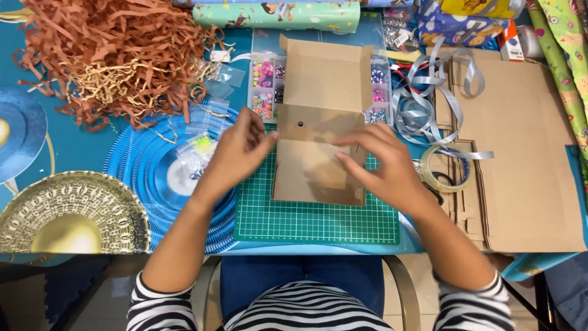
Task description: Assembling a small cardboard box by folding along pre-scored lines and tucking in the tabs.
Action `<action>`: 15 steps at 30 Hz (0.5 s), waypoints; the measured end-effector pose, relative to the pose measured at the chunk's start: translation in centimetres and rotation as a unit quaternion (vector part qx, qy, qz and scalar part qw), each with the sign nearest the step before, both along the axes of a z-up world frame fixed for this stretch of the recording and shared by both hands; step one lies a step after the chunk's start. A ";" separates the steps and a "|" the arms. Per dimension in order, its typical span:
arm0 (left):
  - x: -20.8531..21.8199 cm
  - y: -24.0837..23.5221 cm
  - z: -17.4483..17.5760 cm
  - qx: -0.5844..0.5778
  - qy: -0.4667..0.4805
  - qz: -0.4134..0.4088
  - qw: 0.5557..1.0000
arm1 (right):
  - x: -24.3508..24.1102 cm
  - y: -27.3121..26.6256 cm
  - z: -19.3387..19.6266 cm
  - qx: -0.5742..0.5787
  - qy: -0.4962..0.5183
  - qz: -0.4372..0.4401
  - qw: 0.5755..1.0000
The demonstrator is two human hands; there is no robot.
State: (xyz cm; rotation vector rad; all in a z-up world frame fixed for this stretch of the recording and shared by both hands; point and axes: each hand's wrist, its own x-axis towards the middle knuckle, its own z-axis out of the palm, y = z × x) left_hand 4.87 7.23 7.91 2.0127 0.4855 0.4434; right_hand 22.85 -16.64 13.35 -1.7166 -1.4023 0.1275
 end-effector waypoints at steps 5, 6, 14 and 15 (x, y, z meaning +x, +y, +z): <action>0.7 -1.1 -1.9 -0.038 0.007 -0.023 0.999 | 0.7 7.8 0.6 -0.141 -0.141 0.060 0.978; 0.9 -1.2 -2.3 -0.061 -0.025 -0.029 0.997 | 0.8 9.3 0.4 -0.184 -0.152 0.065 0.969; 1.2 -1.3 -3.6 -0.106 -0.063 -0.021 0.992 | 2.4 12.9 -2.0 -0.230 -0.060 0.057 0.970; 1.1 -1.6 -3.4 -0.104 -0.062 -0.017 0.993 | 2.9 12.8 -2.3 -0.211 -0.043 0.057 0.975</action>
